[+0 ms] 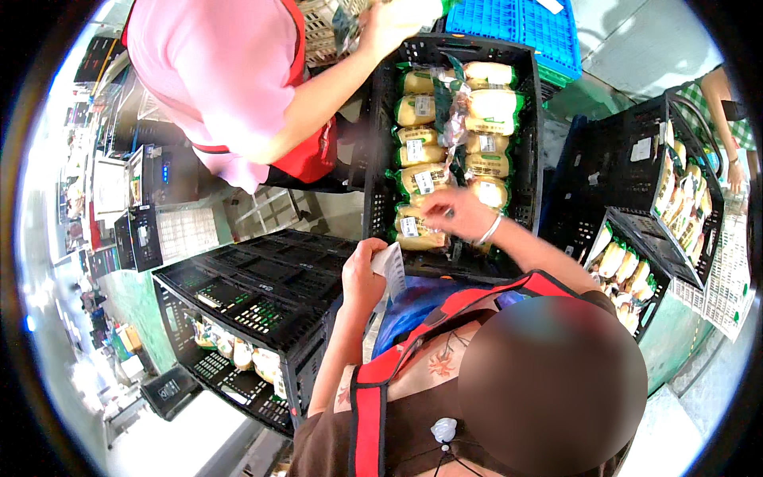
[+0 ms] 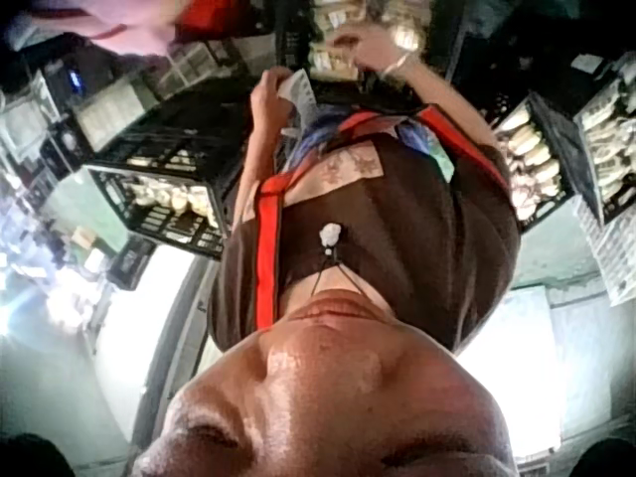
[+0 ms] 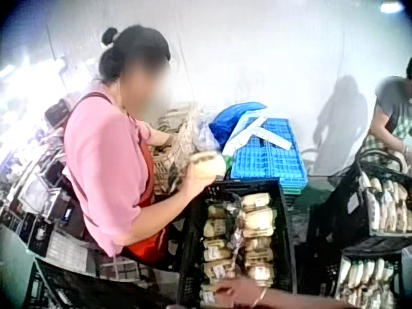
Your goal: The person is stocking packaged food items into black plastic crates in a warehouse or backroom setting. They pick up items from a white basket and place them into the crates, occasionally handling labels or papers. Another worker is visible nearby performing similar tasks.
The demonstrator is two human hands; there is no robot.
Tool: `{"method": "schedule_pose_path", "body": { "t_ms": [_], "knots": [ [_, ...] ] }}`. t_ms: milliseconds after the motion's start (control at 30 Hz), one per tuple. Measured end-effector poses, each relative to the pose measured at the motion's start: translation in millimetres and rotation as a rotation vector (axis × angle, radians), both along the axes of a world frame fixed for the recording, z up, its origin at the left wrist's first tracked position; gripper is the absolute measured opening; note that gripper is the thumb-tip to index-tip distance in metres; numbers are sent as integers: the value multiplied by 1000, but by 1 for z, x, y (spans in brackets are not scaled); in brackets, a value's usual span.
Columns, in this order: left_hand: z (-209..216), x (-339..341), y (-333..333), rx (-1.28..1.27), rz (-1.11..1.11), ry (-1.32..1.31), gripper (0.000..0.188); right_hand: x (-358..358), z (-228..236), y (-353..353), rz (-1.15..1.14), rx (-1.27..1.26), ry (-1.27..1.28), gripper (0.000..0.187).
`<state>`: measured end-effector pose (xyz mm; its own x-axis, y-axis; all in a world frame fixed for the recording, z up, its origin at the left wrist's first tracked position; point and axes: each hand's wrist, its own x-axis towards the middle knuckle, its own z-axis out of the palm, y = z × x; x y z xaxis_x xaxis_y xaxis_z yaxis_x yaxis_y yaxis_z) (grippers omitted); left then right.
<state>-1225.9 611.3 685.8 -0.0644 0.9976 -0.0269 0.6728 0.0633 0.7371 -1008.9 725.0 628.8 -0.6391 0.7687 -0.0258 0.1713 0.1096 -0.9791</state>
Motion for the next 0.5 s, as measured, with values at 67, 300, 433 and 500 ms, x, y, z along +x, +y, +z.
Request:
{"method": "schedule_pose_path", "body": {
  "t_ms": [67, 300, 433, 500],
  "knots": [
    [-1, 2, -1, 3, -32, 10, 34, -19, 28, -27, 99, -38, 38, 29],
    [0, 13, -8, -38, -41, 86, 19, -13, 29, -66, -316, -168, 387, 4],
    [1, 9, -13, -103, -84, 196, 12, 50, 26, -21, -818, -262, 485, 3],
    [-7, -4, -17, 21, -139, 214, 12, 95, 10, 13, -940, 22, 363, 1]
  ]
}}
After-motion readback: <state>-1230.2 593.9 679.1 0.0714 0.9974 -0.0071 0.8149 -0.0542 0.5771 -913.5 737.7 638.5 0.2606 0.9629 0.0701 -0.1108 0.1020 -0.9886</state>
